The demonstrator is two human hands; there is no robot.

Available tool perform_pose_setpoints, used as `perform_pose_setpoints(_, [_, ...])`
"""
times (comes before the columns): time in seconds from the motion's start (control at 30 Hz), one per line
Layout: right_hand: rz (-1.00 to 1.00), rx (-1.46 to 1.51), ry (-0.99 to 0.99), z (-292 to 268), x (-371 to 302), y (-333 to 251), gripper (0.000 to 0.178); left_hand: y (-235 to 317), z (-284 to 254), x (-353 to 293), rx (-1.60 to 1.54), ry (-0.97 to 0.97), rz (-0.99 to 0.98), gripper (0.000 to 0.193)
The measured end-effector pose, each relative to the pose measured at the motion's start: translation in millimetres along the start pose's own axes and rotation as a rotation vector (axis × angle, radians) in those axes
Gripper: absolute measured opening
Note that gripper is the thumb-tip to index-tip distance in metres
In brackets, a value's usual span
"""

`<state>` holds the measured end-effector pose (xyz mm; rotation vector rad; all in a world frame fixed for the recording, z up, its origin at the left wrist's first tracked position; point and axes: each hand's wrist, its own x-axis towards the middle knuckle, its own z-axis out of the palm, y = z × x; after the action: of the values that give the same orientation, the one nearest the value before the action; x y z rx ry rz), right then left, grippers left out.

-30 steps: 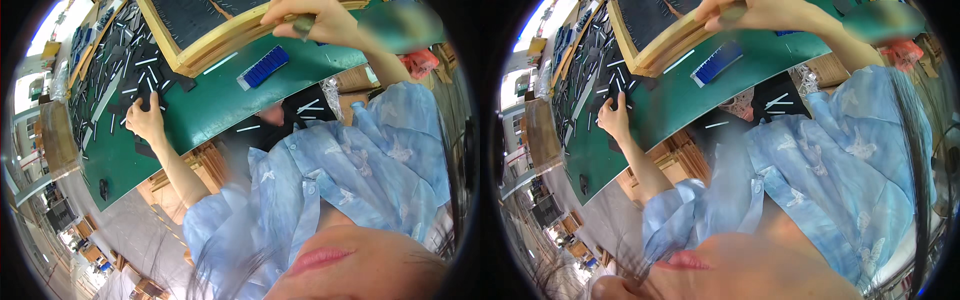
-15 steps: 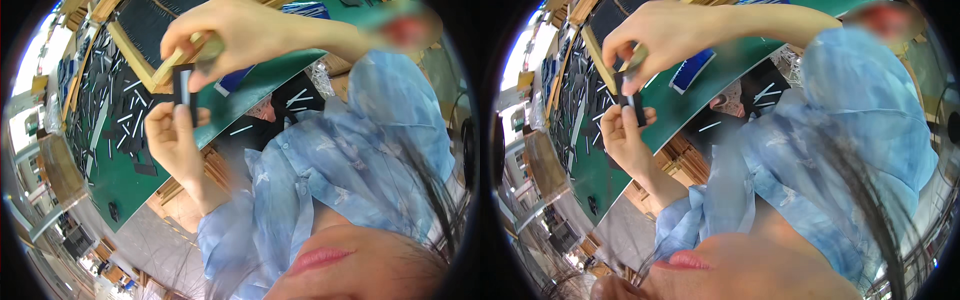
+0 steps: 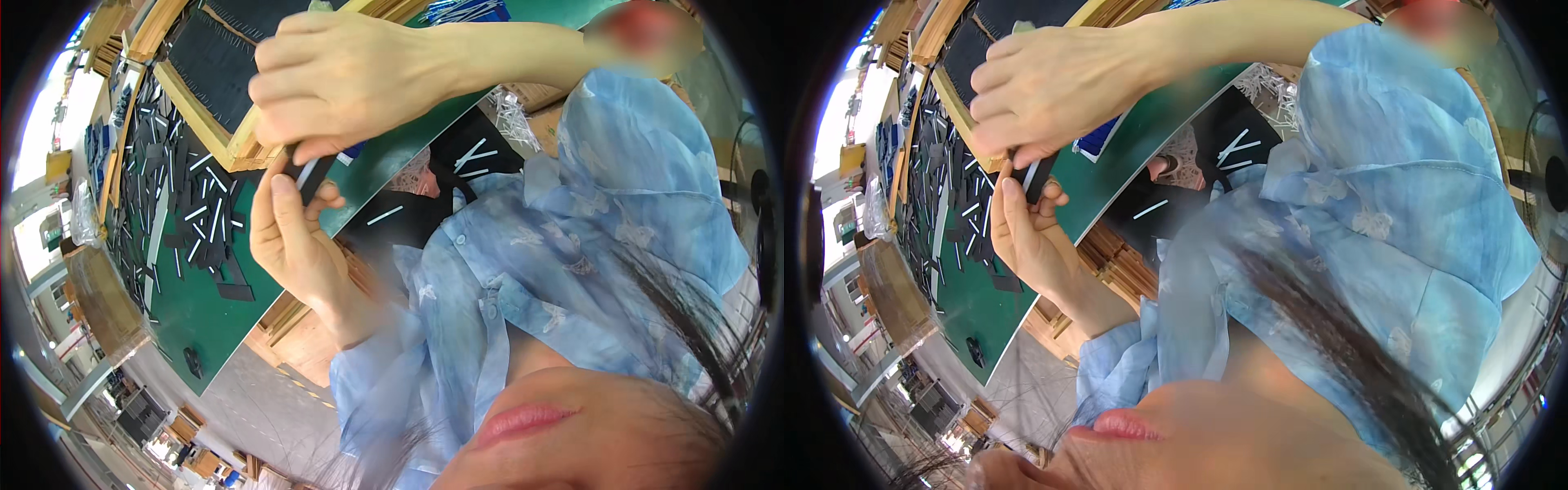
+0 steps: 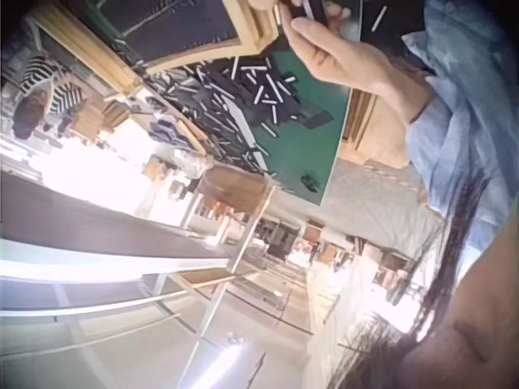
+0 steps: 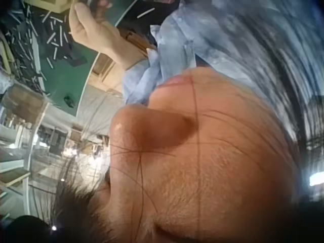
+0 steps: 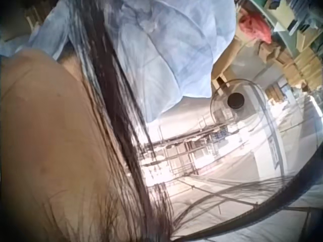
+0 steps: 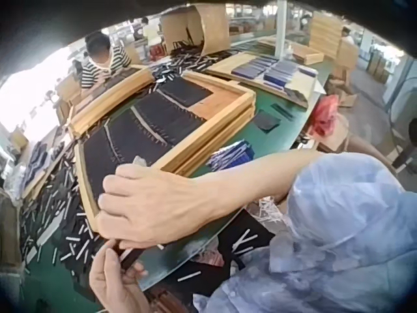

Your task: Assembling small electronic components into a holder at a factory workbench.

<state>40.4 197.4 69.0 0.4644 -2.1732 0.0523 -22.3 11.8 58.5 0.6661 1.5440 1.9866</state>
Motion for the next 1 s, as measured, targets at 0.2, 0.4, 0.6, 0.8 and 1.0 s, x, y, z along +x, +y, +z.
perform_pose_setpoints(0.2, [-0.149, 0.342, -0.339, -22, -46, -29, 0.024, -14, -24, 4, 0.039, 0.158, 0.01, 0.025])
perform_pose_setpoints(0.4, [0.282, 0.664, -0.52, -21, -87, -4, 0.017, -26, -28, 1, 0.143, 0.32, 0.094, 0.023])
perform_pose_setpoints(0.6, [0.501, 0.414, -0.414, -8, -92, 18, 0.025, -32, -29, -2, 0.123, 0.333, 0.069, 0.025])
perform_pose_setpoints(0.8, [0.552, 0.406, -0.424, -2, -99, 19, 0.032, -32, -28, -7, 0.158, 0.345, 0.062, 0.026])
perform_pose_setpoints(1.0, [0.424, 0.39, -0.295, -10, -90, 12, 0.034, -36, -35, -7, 0.146, 0.335, 0.086, 0.032])
